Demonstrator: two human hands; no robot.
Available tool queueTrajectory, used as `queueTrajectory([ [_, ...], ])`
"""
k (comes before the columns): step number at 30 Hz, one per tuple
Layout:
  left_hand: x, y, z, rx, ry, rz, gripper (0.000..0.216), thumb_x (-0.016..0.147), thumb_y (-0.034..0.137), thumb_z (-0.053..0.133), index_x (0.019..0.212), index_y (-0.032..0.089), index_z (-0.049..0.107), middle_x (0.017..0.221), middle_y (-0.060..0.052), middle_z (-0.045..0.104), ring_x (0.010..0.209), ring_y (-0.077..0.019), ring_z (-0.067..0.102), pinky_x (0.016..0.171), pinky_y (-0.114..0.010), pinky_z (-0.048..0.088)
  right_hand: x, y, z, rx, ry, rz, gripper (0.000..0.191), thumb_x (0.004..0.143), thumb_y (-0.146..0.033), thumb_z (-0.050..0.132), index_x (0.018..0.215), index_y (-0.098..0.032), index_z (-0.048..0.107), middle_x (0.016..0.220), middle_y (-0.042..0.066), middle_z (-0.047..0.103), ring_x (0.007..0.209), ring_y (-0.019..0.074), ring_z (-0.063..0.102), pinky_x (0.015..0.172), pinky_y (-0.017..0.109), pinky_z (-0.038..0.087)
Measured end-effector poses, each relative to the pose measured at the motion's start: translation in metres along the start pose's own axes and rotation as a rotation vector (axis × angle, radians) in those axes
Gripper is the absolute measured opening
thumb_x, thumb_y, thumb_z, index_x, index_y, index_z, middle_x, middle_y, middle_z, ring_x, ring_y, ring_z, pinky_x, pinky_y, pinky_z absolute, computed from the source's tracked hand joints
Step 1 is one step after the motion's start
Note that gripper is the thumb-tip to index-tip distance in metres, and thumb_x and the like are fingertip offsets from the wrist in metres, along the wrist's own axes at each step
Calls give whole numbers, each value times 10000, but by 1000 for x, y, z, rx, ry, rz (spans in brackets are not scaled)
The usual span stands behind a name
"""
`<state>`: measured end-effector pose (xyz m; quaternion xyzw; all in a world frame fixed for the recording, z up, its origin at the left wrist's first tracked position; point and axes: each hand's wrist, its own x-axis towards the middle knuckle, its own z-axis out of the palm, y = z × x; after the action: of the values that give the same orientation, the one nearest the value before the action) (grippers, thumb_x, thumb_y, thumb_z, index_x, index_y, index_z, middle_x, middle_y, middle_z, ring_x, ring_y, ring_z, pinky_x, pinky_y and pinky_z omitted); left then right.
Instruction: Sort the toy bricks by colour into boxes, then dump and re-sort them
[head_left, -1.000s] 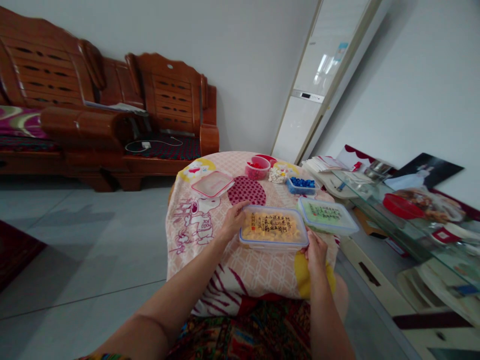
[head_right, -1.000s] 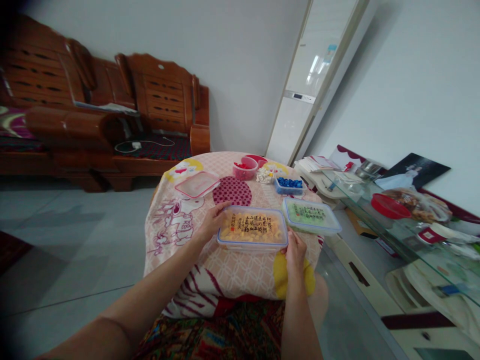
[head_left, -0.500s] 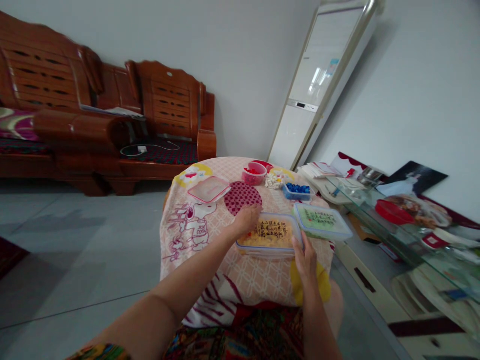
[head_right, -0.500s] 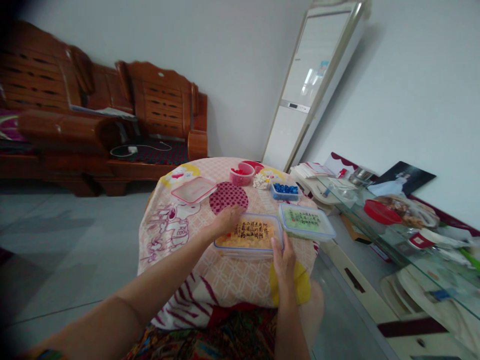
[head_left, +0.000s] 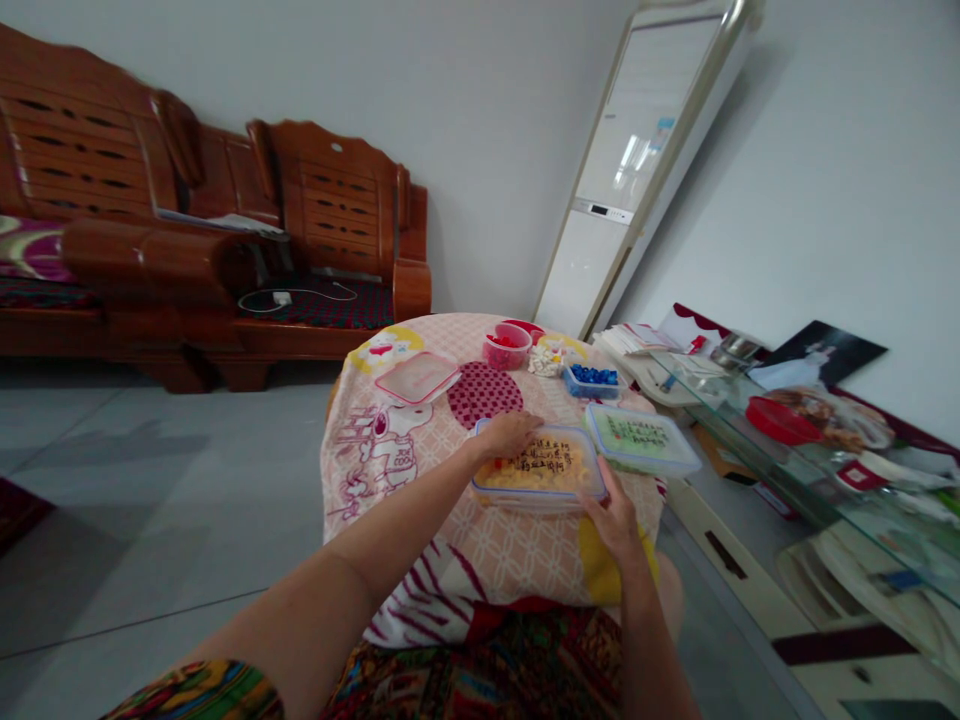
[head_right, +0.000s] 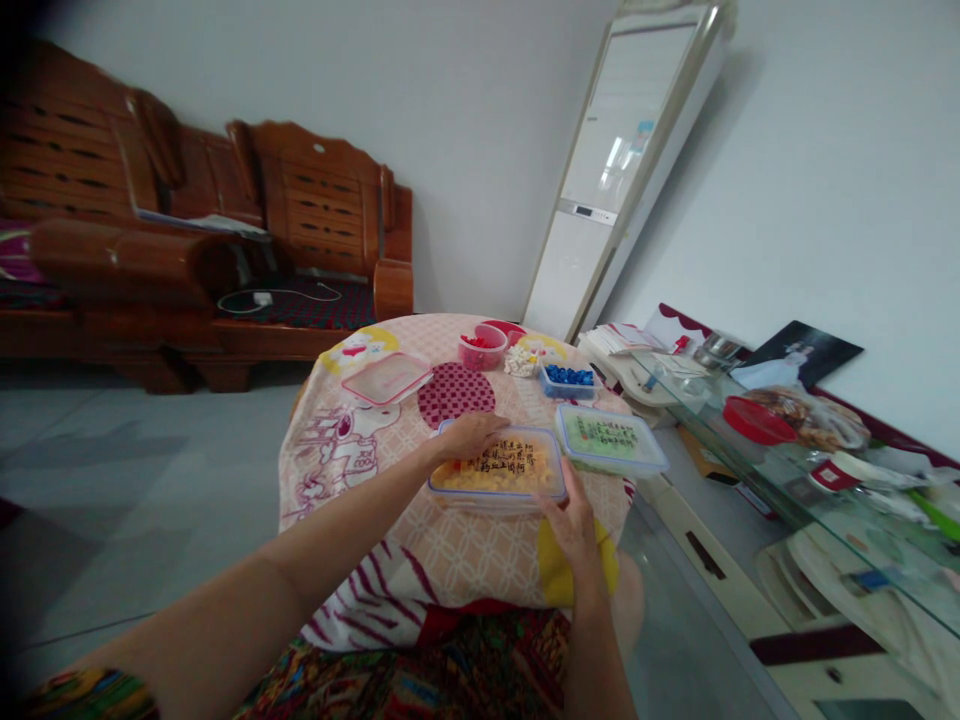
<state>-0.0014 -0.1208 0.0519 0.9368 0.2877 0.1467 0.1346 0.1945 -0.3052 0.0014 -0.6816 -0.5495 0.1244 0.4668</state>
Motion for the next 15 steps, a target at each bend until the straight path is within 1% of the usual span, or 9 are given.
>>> queueTrajectory([
  [2, 2, -2, 0, 7, -17, 26, 405, 934, 273, 403, 1306, 210, 551, 1324, -103, 609, 1209, -229, 565, 1017, -334, 400, -1, 2, -7, 6, -58, -2, 895, 733, -560, 698, 1486, -189, 389, 1518, 121, 410, 1401, 298, 373, 1149, 483, 307],
  [5, 6, -4, 1, -6, -41, 44, 418, 921, 249, 407, 1307, 188, 553, 1341, -118, 599, 1219, -233, 561, 1023, -331, 393, -1, 2, -12, -5, -96, -6, 944, 683, -519, 756, 1487, -190, 387, 1521, 124, 403, 1398, 309, 376, 1140, 496, 317],
  [11, 9, -5, 0, -43, -62, 26, 426, 910, 234, 397, 1297, 172, 565, 1333, -121, 608, 1193, -234, 582, 1012, -325, 406, 2, 0, -9, -60, -40, -56, 903, 689, -520, 748, 1453, -146, 442, 1481, 150, 455, 1375, 311, 413, 1130, 481, 341],
  [15, 9, -5, 0, -93, -37, 6, 422, 875, 206, 437, 1268, 203, 591, 1307, -85, 631, 1175, -218, 590, 1011, -310, 409, 2, 0, -7, -83, -11, -54, 860, 682, -542, 745, 1413, -158, 501, 1439, 151, 505, 1339, 317, 460, 1104, 489, 376],
])
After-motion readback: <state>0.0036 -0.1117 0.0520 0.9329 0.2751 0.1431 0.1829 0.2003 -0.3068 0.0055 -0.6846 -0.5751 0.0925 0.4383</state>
